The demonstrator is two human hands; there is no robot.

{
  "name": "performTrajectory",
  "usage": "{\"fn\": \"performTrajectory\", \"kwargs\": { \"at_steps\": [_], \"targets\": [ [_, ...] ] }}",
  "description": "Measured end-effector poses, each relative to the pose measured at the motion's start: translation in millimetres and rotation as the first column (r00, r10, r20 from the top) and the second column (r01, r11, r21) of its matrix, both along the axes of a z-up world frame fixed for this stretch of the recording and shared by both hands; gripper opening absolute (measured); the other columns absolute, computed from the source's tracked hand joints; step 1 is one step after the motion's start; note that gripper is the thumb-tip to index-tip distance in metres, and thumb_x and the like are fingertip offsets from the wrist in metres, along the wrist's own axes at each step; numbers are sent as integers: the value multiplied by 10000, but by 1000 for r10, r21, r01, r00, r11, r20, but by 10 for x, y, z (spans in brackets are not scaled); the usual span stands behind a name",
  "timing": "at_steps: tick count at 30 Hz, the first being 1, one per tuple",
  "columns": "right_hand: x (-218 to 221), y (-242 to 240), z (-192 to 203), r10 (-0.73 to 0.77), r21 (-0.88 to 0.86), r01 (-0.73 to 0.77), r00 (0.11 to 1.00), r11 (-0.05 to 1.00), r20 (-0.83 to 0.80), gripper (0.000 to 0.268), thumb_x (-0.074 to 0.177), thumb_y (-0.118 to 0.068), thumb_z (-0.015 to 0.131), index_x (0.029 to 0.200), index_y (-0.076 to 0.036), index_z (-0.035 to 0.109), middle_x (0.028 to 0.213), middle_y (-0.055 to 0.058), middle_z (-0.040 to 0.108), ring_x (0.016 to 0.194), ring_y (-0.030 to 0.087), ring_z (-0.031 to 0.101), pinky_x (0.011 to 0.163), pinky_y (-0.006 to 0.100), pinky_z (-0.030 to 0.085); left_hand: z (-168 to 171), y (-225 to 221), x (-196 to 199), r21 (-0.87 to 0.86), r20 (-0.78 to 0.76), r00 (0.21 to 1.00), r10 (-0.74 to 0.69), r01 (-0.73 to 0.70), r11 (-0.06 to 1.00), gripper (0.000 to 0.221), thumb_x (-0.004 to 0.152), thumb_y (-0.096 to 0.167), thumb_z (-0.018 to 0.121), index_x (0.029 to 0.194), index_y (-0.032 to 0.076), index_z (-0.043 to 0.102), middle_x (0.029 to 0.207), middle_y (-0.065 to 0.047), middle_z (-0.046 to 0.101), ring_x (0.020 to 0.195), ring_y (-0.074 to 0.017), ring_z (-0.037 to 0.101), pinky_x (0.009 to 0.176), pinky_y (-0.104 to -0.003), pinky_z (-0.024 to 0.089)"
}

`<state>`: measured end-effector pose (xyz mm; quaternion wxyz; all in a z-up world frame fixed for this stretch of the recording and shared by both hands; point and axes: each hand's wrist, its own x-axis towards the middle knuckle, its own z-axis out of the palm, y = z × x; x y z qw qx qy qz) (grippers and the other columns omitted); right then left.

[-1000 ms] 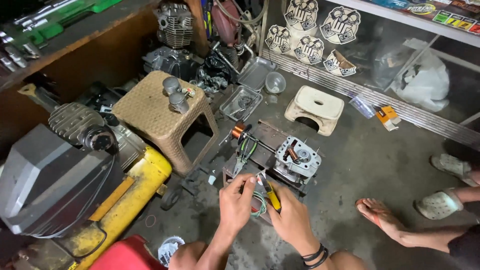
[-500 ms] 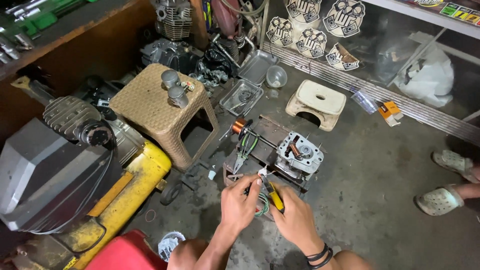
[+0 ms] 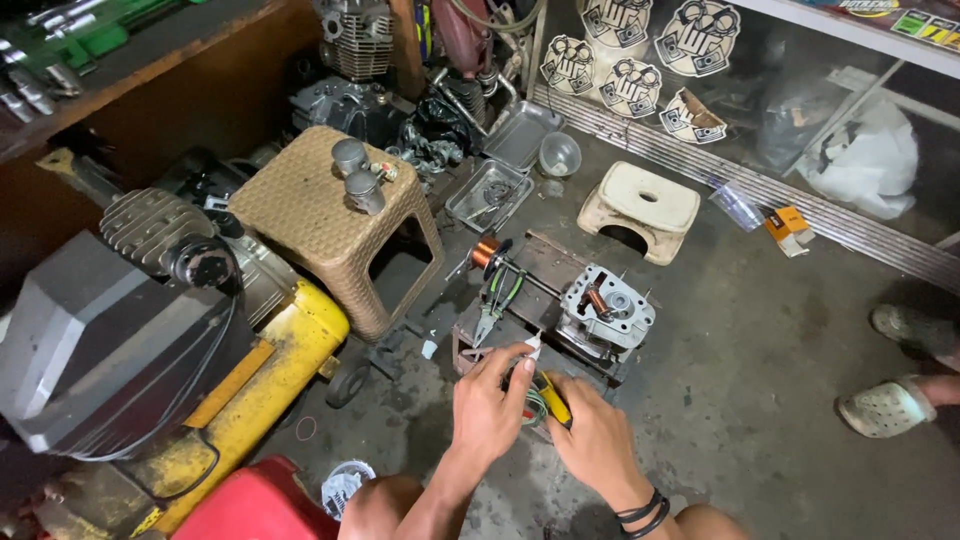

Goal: The person uses pliers to strip and twist wires, then works on a small electrical component with copper windings, using pliers to adjust parts and insert a small metal piece.

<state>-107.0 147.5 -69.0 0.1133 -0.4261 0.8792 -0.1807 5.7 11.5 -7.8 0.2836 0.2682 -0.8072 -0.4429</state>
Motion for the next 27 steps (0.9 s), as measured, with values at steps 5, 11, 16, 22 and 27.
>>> {"fn": "performTrajectory", "kwargs": {
  "at_steps": [5, 11, 16, 22, 27],
  "targets": [
    [-16, -21, -22, 26, 60, -22, 997, 998, -67, 540, 885, -331, 656, 1409, -273, 537, 1147, -45, 657, 745, 262, 719, 480, 394, 596, -150, -39, -40, 149, 14, 998, 59, -60, 987, 275, 980, 301, 518, 1036, 161, 748, 1079, 21, 765, 693, -165, 627, 627, -338, 478],
    [-69, -50, -95, 87, 94, -76, 988, 993, -129, 440, 916, -414, 649, 1318, -250, 580, 1123, -33, 644, 629, 265, 683, 413, 380, 550, -357, -60, -81, 214, 83, 990, 117, -132, 968, 204, 952, 276, 529, 958, 172, 705, 794, 15, 679, 601, -172, 509, 590, -359, 416],
    [-53, -104, -82, 76, 226, -61, 995, 972, -57, 451, 925, -554, 602, 1303, -311, 567, 1098, -79, 636, 757, 284, 725, 544, 445, 574, -448, -62, -32, 214, 15, 988, 153, -153, 965, 171, 971, 255, 559, 913, 165, 693, 704, 19, 616, 567, -159, 448, 572, -353, 397],
    [-118, -175, -183, 51, 85, -56, 997, 995, 59, 453, 899, -458, 691, 1308, -279, 611, 1106, 0, 675, 994, 249, 686, 762, 402, 577, -350, -72, 8, 232, -4, 992, 129, -125, 965, 212, 997, 270, 542, 939, 126, 687, 912, 8, 736, 692, -170, 573, 630, -345, 449],
    [-132, -196, -75, -19, 240, 1, 997, 971, 72, 587, 861, -417, 743, 1400, -427, 511, 1243, -11, 463, 895, 293, 736, 690, 454, 615, -420, -57, 4, 228, -30, 991, 128, -118, 966, 242, 1020, 296, 554, 974, 128, 722, 976, -11, 601, 905, -169, 603, 746, -333, 512]
  ]
}}
